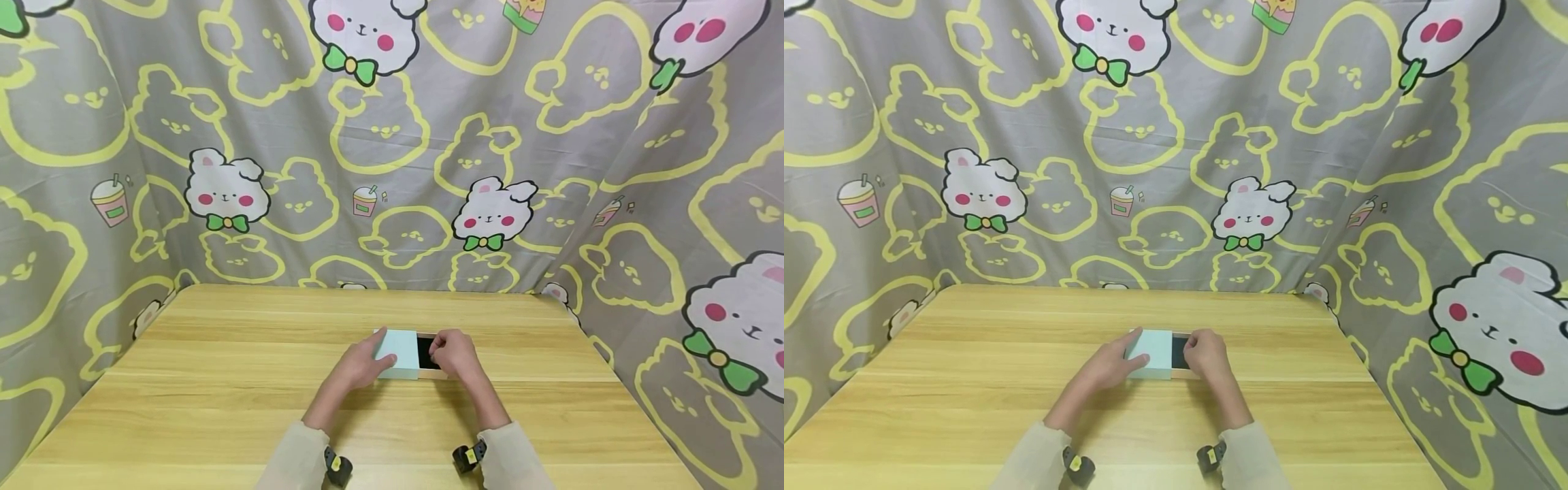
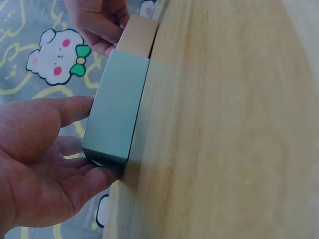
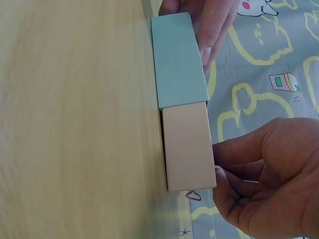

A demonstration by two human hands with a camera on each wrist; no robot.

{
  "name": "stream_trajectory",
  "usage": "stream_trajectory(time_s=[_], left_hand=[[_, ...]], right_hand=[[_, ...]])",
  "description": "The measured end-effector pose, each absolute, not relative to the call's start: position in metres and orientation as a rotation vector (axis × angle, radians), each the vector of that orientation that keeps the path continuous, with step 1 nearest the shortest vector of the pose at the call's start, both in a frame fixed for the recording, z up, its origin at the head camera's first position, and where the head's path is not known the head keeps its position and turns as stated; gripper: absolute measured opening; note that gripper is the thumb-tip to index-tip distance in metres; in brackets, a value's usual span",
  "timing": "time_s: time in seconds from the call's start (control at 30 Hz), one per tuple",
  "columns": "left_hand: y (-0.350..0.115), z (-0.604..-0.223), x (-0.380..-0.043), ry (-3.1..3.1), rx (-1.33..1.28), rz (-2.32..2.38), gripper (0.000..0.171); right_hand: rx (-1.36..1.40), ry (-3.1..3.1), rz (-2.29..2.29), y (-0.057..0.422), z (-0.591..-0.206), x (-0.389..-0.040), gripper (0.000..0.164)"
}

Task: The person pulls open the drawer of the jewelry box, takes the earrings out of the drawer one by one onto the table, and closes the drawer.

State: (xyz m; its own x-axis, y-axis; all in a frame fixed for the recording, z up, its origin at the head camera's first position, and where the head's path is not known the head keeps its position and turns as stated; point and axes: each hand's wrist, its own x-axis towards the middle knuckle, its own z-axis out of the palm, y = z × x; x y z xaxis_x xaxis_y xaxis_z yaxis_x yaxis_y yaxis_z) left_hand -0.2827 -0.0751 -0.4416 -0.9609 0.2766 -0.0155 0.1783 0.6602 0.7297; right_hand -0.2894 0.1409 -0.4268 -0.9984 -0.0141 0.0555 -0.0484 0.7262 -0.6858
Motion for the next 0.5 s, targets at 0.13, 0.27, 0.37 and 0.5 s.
stream_trajectory(time_s=[0.13, 0.27, 0.37, 0.5], left_hand=[[-0.0748, -0.4424, -0.2831, 2.753, 0.377, 1.185, 0.07], [-0.0746, -0.4424, -0.283, 2.755, 0.375, 1.187, 0.07], [-0.0748, -0.4424, -0.2832, 2.756, 0.375, 1.188, 0.07], [-0.0747, -0.4426, -0.2831, 2.753, 0.372, 1.191, 0.07]], right_hand=[[0.061, -2.862, 1.154, 0.1409, -0.427, -0.2895, 0.009], [0.073, -2.854, 1.157, 0.1412, -0.4268, -0.2896, 0.009], [0.07, -2.856, 1.156, 0.1412, -0.4268, -0.2898, 0.009], [0.068, -2.864, 1.144, 0.1412, -0.4261, -0.289, 0.009]])
